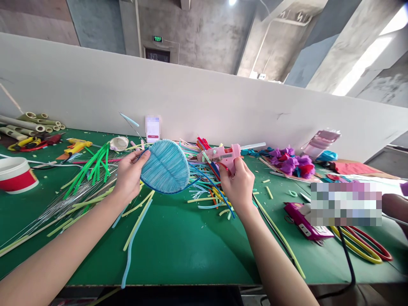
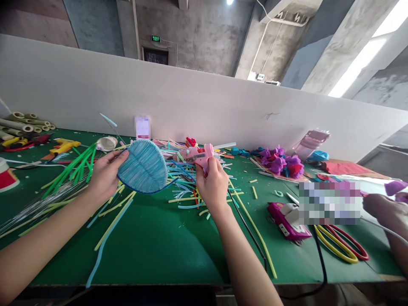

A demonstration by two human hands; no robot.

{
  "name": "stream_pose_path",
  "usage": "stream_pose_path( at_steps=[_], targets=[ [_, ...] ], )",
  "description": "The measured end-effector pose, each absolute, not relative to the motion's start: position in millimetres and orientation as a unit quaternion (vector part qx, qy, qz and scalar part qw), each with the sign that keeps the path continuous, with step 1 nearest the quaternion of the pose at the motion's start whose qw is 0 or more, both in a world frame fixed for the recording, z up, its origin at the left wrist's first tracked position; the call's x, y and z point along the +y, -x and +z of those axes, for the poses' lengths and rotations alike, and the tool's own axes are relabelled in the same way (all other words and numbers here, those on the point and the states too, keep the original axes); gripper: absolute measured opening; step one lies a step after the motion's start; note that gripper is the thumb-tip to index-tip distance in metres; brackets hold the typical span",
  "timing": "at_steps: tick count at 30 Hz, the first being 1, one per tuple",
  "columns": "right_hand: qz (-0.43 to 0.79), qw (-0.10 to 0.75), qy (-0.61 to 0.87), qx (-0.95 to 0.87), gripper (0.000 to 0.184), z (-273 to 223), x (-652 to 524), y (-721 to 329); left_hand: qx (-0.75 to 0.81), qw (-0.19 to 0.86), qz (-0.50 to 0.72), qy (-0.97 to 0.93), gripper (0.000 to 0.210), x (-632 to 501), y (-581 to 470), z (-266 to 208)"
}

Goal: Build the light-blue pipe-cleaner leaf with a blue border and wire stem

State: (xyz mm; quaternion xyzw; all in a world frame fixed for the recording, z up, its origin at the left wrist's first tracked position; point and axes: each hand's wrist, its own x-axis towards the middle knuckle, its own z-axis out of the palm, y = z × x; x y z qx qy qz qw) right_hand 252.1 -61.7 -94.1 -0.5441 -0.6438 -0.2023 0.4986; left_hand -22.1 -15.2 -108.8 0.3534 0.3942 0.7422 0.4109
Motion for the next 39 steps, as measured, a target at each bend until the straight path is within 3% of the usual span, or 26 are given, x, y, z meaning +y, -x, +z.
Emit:
stream_pose_path(
  at_steps=[39],
  targets=[
    [-0.187, 0.472, 0.546, -0.667, 0.014, -98.3, -61.0, -251.7, 0.37, 0.439, 0.752, -0.325, 0.037, -15.9, 25.7, -103.4]
  ],
)
